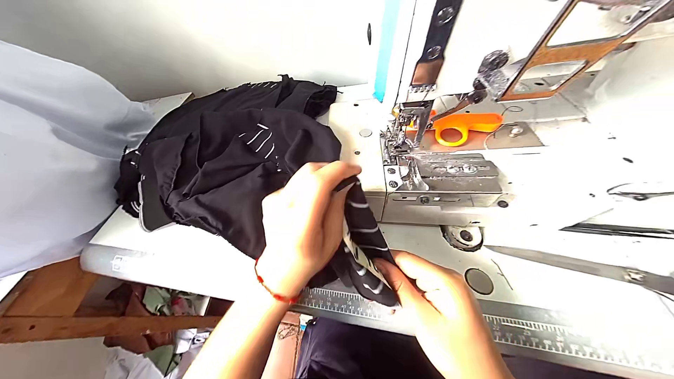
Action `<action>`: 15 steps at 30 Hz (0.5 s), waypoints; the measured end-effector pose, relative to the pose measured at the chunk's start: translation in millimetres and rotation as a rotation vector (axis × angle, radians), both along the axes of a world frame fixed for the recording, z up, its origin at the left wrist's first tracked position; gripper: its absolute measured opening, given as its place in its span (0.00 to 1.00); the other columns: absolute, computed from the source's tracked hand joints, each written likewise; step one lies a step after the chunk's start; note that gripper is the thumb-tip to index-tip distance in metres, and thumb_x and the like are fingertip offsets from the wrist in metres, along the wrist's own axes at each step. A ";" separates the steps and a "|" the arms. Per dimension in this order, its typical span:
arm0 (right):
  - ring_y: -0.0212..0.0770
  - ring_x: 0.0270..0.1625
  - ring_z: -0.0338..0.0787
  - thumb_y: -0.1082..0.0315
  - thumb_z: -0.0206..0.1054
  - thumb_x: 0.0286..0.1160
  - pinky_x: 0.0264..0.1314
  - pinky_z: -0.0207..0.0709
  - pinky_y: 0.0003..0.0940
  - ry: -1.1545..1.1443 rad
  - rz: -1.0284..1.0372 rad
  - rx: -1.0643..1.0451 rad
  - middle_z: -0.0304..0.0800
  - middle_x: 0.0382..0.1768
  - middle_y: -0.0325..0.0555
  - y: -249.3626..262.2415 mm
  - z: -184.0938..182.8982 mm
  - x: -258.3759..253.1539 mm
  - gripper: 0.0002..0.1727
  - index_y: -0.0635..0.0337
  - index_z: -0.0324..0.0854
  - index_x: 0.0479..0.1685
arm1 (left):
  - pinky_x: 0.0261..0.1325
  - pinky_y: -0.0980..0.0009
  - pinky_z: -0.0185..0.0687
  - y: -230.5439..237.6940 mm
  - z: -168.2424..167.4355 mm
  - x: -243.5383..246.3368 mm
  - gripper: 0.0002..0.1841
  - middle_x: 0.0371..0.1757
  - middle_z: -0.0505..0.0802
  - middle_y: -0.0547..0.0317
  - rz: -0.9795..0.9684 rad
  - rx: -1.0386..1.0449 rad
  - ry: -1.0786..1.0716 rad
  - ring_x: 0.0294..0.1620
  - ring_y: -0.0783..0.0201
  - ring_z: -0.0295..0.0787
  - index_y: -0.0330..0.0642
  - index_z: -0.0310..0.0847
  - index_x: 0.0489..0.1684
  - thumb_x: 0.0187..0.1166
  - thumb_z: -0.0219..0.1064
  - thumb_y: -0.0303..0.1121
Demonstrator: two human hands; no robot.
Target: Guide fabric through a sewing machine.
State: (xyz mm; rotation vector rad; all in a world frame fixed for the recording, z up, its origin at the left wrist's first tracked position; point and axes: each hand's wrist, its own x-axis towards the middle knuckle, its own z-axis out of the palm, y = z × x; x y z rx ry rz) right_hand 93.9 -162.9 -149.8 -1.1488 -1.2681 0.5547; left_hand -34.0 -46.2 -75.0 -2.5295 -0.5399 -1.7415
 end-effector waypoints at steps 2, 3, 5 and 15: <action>0.17 0.24 0.86 0.68 0.59 0.86 0.26 0.79 0.12 0.159 0.083 -0.083 0.91 0.24 0.29 -1.6 7.9 0.8 0.13 0.60 0.87 0.36 | 0.37 0.74 0.80 16.0 11.4 11.7 0.08 0.40 0.95 0.52 0.169 0.119 0.160 0.39 0.65 0.92 0.37 0.92 0.46 0.84 0.65 0.29; 0.17 0.23 0.85 0.69 0.57 0.87 0.25 0.79 0.12 0.197 0.092 -0.098 0.91 0.24 0.28 -1.7 11.5 2.0 0.13 0.60 0.86 0.36 | 0.34 0.69 0.80 25.0 13.4 17.3 0.09 0.40 0.96 0.54 0.223 0.099 0.240 0.38 0.62 0.93 0.41 0.94 0.46 0.84 0.67 0.31; 0.18 0.23 0.85 0.71 0.54 0.87 0.24 0.79 0.13 0.210 0.056 -0.068 0.90 0.24 0.29 1.1 15.3 5.2 0.14 0.62 0.86 0.38 | 0.31 0.58 0.82 42.3 14.2 28.3 0.09 0.40 0.96 0.57 0.288 -0.031 0.403 0.37 0.58 0.95 0.47 0.96 0.42 0.81 0.69 0.36; 0.19 0.21 0.84 0.71 0.54 0.86 0.23 0.78 0.11 0.183 -0.217 0.050 0.89 0.22 0.30 23.3 12.3 12.6 0.14 0.62 0.86 0.39 | 0.53 0.67 0.80 106.5 34.0 84.0 0.12 0.41 0.92 0.61 -0.089 -0.602 0.482 0.46 0.73 0.87 0.40 0.87 0.46 0.68 0.75 0.31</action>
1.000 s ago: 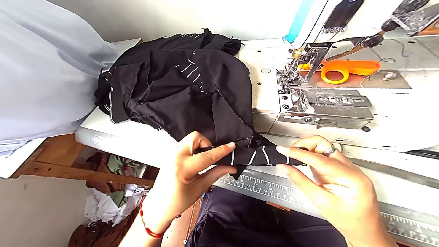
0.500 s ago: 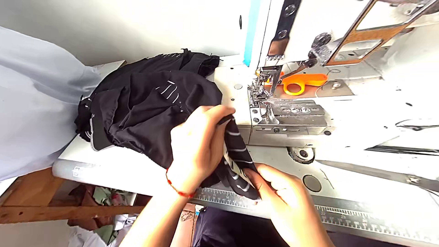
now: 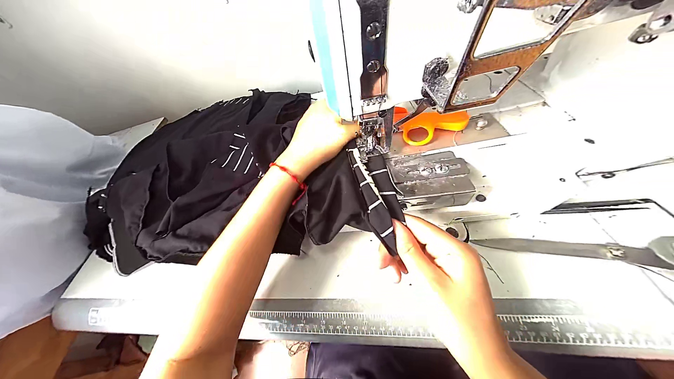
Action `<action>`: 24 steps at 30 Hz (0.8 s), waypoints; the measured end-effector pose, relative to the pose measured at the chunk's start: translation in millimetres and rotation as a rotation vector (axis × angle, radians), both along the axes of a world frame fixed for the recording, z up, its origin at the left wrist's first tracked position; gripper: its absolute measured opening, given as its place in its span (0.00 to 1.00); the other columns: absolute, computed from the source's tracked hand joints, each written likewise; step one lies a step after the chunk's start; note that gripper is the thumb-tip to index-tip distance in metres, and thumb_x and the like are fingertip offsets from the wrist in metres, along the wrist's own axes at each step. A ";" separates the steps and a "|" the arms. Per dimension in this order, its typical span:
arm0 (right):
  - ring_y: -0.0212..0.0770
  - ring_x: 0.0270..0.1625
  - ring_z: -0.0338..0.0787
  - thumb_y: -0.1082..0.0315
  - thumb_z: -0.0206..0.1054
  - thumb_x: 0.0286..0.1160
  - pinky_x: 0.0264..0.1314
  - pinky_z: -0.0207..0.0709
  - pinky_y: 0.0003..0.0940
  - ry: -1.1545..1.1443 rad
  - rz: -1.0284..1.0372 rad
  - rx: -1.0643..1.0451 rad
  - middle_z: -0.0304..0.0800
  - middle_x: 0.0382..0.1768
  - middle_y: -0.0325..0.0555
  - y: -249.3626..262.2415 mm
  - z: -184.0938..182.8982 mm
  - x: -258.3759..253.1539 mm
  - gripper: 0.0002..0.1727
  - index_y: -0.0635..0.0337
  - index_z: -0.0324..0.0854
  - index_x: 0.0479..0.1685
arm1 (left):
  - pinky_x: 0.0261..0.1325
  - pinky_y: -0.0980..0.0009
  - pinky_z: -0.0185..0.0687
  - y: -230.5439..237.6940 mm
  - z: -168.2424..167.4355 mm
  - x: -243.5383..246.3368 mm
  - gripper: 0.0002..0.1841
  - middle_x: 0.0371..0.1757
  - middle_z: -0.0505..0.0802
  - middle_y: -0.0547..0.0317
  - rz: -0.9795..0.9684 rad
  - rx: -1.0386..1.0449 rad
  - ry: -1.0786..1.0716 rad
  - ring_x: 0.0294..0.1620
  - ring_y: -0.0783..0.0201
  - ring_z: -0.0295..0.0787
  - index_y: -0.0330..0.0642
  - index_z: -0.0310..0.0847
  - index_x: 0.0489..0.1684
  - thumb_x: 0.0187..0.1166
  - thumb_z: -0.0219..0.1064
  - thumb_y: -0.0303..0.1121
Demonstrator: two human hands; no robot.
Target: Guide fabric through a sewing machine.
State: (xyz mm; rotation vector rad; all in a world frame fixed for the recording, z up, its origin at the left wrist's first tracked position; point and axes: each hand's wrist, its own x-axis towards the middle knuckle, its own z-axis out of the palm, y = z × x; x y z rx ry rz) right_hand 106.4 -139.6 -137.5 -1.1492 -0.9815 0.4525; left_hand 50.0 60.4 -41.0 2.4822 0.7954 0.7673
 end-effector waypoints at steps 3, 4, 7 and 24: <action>0.20 0.20 0.84 0.71 0.53 0.87 0.23 0.77 0.11 0.005 -0.006 -0.022 0.89 0.21 0.30 5.2 1.4 0.8 0.15 0.59 0.85 0.35 | 0.54 0.73 0.80 1.5 -2.5 3.9 0.14 0.43 0.92 0.62 -0.026 0.033 -0.069 0.47 0.77 0.86 0.38 0.86 0.50 0.67 0.76 0.29; 0.20 0.20 0.83 0.70 0.54 0.87 0.23 0.77 0.12 0.001 -0.008 -0.033 0.88 0.20 0.30 6.7 1.5 0.9 0.16 0.59 0.85 0.34 | 0.55 0.72 0.79 3.0 -3.2 4.3 0.14 0.43 0.92 0.61 -0.027 0.042 -0.074 0.47 0.76 0.86 0.38 0.86 0.50 0.67 0.76 0.29; 0.21 0.17 0.82 0.68 0.54 0.87 0.20 0.75 0.13 -0.018 -0.003 -0.092 0.87 0.17 0.30 9.0 3.5 3.2 0.17 0.55 0.84 0.28 | 0.53 0.72 0.79 5.2 -0.2 4.3 0.13 0.40 0.92 0.62 -0.019 -0.014 -0.060 0.45 0.77 0.86 0.38 0.86 0.48 0.67 0.78 0.30; 0.20 0.08 0.74 0.67 0.53 0.88 0.09 0.66 0.14 0.206 0.298 -0.149 0.80 0.08 0.32 6.0 54.6 10.3 0.23 0.51 0.83 0.18 | 0.46 0.79 0.79 -122.3 -84.5 -36.5 0.11 0.29 0.83 0.60 0.239 0.556 -0.387 0.38 0.68 0.83 0.43 0.81 0.26 0.80 0.62 0.33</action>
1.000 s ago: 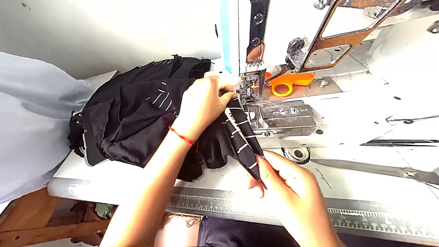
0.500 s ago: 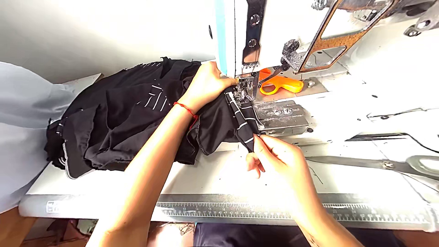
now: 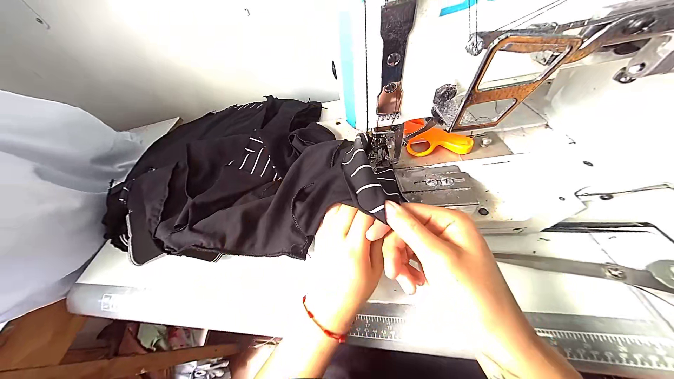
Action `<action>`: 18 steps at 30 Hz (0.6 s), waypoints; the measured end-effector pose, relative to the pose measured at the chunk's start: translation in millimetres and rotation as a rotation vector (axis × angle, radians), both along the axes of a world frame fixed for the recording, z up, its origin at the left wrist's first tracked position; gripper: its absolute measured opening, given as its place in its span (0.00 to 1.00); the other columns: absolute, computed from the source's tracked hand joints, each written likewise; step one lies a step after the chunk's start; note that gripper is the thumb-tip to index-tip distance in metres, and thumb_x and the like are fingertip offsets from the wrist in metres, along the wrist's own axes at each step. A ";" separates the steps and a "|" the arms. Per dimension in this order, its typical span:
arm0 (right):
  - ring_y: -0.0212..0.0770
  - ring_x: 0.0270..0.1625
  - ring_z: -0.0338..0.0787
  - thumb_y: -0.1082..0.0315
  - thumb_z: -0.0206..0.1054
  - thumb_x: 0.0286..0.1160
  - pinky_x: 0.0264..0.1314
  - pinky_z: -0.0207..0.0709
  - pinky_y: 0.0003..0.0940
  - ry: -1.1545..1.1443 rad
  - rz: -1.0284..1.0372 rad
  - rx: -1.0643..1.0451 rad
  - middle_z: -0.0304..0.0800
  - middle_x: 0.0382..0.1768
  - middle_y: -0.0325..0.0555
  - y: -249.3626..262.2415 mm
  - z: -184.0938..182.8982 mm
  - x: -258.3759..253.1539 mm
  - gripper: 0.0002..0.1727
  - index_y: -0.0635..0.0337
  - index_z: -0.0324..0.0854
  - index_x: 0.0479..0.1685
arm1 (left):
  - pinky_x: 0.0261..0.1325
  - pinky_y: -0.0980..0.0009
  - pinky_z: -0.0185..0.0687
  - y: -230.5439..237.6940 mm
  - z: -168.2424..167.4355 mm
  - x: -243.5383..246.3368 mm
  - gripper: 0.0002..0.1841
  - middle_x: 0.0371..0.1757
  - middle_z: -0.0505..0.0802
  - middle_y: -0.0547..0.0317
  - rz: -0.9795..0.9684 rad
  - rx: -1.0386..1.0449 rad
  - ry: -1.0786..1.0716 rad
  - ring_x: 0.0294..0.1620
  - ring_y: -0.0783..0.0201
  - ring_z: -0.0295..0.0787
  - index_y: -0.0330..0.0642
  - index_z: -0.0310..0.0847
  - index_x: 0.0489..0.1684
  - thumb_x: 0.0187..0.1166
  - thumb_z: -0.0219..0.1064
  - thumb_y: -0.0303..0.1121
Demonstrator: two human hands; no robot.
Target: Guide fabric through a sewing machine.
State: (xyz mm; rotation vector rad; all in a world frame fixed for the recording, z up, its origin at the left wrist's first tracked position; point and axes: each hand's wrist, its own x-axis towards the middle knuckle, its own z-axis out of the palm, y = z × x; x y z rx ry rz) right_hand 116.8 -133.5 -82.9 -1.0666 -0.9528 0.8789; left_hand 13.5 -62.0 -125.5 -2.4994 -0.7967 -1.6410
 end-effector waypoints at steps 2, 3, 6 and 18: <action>0.21 0.08 0.74 0.67 0.54 0.88 0.09 0.66 0.13 -0.002 -0.021 -0.002 0.80 0.08 0.32 0.0 2.3 1.0 0.23 0.51 0.84 0.19 | 0.37 0.77 0.78 4.9 6.2 7.1 0.13 0.22 0.83 0.61 0.024 -0.008 0.033 0.31 0.67 0.83 0.44 0.82 0.17 0.73 0.63 0.34; 0.21 0.08 0.74 0.66 0.54 0.89 0.09 0.66 0.13 -0.011 -0.033 -0.007 0.80 0.09 0.32 -0.6 3.4 2.4 0.22 0.51 0.85 0.20 | 0.36 0.76 0.77 6.5 8.6 10.2 0.13 0.22 0.83 0.61 0.025 0.002 0.055 0.30 0.66 0.83 0.44 0.81 0.15 0.73 0.63 0.34; 0.20 0.08 0.73 0.64 0.54 0.90 0.09 0.65 0.13 -0.033 -0.063 -0.016 0.79 0.08 0.31 -3.3 6.4 8.4 0.22 0.51 0.87 0.24 | 0.35 0.70 0.76 7.6 13.6 20.5 0.14 0.21 0.86 0.60 0.010 0.049 0.083 0.28 0.63 0.84 0.44 0.81 0.12 0.71 0.62 0.30; 0.19 0.12 0.78 0.66 0.55 0.88 0.13 0.70 0.13 -0.075 0.046 -0.025 0.85 0.13 0.29 -5.7 -29.4 3.9 0.20 0.53 0.88 0.26 | 0.45 0.60 0.84 70.6 2.1 -93.8 0.16 0.33 0.91 0.56 -0.013 0.316 0.598 0.40 0.56 0.91 0.49 0.87 0.37 0.85 0.59 0.47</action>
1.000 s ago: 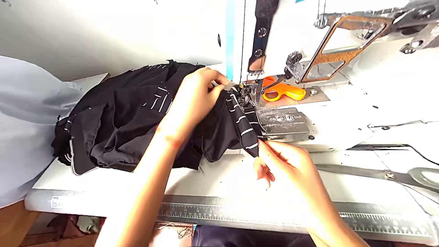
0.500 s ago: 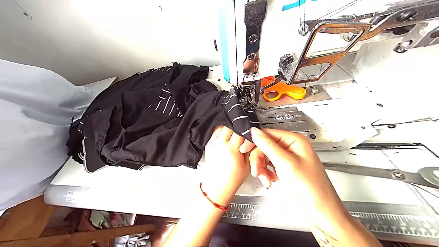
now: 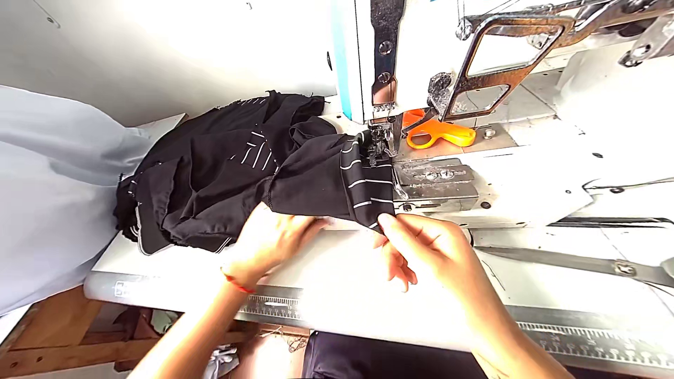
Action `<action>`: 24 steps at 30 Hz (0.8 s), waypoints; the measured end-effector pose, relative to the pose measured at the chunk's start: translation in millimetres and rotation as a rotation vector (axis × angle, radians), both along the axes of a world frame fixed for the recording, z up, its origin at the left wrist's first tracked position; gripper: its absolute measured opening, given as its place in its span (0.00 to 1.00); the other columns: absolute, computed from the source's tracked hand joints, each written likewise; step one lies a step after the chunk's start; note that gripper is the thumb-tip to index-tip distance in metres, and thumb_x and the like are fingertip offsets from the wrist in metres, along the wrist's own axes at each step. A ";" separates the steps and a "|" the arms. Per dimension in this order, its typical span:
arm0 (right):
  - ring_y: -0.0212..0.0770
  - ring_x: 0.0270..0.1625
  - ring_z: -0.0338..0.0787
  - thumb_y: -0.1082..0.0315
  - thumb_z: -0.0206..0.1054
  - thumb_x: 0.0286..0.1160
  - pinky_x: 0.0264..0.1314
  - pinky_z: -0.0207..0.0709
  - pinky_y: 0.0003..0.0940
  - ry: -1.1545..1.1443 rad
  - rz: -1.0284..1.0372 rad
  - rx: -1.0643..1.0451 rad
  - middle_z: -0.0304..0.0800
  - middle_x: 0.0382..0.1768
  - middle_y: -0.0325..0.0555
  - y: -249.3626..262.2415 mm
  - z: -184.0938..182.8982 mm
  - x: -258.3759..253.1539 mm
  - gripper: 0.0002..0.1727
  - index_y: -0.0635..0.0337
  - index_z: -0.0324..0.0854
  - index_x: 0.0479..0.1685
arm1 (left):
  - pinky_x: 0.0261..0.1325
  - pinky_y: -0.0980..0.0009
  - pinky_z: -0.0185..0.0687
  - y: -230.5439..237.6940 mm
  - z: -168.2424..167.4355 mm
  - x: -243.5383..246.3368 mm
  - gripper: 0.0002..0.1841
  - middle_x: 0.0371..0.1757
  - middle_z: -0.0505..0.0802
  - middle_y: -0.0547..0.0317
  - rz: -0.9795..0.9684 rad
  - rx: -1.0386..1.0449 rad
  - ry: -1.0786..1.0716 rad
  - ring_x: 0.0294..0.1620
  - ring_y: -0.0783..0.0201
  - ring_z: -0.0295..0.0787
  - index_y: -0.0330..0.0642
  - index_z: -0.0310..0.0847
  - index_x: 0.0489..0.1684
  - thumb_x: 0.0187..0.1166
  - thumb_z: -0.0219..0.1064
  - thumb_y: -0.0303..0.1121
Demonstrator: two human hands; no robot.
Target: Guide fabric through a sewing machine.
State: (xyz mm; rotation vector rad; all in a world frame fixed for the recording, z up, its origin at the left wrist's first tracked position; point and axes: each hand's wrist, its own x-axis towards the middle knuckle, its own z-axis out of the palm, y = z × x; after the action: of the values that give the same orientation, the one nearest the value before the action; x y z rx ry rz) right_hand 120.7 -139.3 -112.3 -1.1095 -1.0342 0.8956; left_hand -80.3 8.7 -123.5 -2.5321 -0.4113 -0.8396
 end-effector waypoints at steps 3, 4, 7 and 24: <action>0.20 0.12 0.78 0.64 0.54 0.88 0.14 0.70 0.14 -0.017 0.038 -0.037 0.86 0.14 0.30 0.8 -3.9 7.3 0.20 0.53 0.88 0.28 | 0.62 0.61 0.83 -8.4 8.4 -44.4 0.19 0.47 0.95 0.52 -0.096 -0.050 0.167 0.53 0.55 0.91 0.43 0.88 0.53 0.89 0.55 0.46; 0.21 0.13 0.79 0.64 0.53 0.89 0.14 0.71 0.14 -0.025 0.050 -0.058 0.87 0.15 0.30 1.9 -4.8 9.8 0.20 0.52 0.88 0.29 | 0.53 0.63 0.85 -21.8 19.5 -45.7 0.19 0.44 0.97 0.54 -0.159 -0.045 0.179 0.46 0.57 0.93 0.43 0.89 0.53 0.91 0.54 0.45; 0.22 0.14 0.79 0.62 0.50 0.91 0.15 0.71 0.15 -0.083 0.073 -0.114 0.89 0.17 0.30 3.3 -6.0 15.6 0.22 0.52 0.89 0.31 | 0.27 0.69 0.72 -53.3 69.6 -13.1 0.12 0.37 0.94 0.57 -0.300 -0.026 0.176 0.25 0.62 0.82 0.44 0.86 0.50 0.91 0.56 0.37; 0.12 0.31 0.84 0.49 0.77 0.63 0.29 0.75 0.07 -0.959 0.055 0.303 0.87 0.27 0.21 28.7 45.3 61.0 0.12 0.44 0.91 0.32 | 0.24 0.60 0.71 13.4 148.9 59.6 0.16 0.35 0.90 0.53 -0.419 0.065 0.412 0.31 0.54 0.87 0.41 0.86 0.47 0.77 0.64 0.45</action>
State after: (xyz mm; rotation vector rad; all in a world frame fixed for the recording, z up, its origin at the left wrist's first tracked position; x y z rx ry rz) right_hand 181.6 -110.6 -67.0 -1.2625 -1.9108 0.1793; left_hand -20.8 22.1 25.4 -2.6762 0.2815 -0.4312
